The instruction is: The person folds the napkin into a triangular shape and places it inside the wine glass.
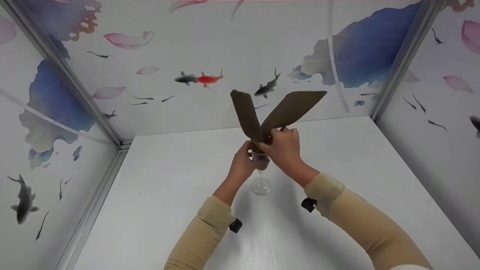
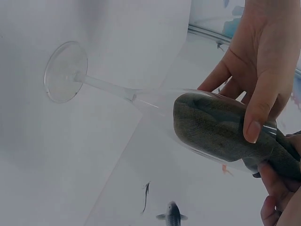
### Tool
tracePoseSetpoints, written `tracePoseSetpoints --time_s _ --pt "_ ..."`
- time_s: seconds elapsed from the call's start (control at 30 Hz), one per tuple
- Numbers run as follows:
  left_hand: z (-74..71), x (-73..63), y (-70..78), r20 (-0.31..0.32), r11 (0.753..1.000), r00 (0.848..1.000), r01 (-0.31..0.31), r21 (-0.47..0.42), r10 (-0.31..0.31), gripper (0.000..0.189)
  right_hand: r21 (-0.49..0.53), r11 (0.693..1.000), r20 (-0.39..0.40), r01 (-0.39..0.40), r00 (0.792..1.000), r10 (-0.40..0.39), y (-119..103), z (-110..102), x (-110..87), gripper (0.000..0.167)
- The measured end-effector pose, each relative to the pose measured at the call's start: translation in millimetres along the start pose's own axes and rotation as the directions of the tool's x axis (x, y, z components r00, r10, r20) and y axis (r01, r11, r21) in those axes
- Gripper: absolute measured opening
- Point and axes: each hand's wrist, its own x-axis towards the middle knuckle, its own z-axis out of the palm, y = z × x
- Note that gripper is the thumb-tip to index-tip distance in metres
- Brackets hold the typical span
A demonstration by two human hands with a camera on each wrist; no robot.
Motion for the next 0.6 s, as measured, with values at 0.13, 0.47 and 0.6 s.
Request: tracePoseSetpoints --time_s 0.13,0.47,0.6 --pt "3.0 4.4 -0.2 -0.021 0.999 1.0 -0.01 -0.035 0.009 0.064 -0.04 0.999 0.017 -0.017 1.0 0.018 0.7 -0.2 0.3 0.047" --pt "11.3 19.5 -1.2 -0.077 0.999 0.997 -0.02 -0.041 0.017 0.061 -0.09 0.992 0.078 -0.092 0.992 0.099 -1.1 2.4 9.4 0.046" --pt "14.5 28.9 -2.3 -0.077 0.999 0.997 -0.007 -0.031 0.005 0.06 -0.091 0.988 0.08 -0.126 0.988 0.133 0.5 5.3 14.4 0.04"
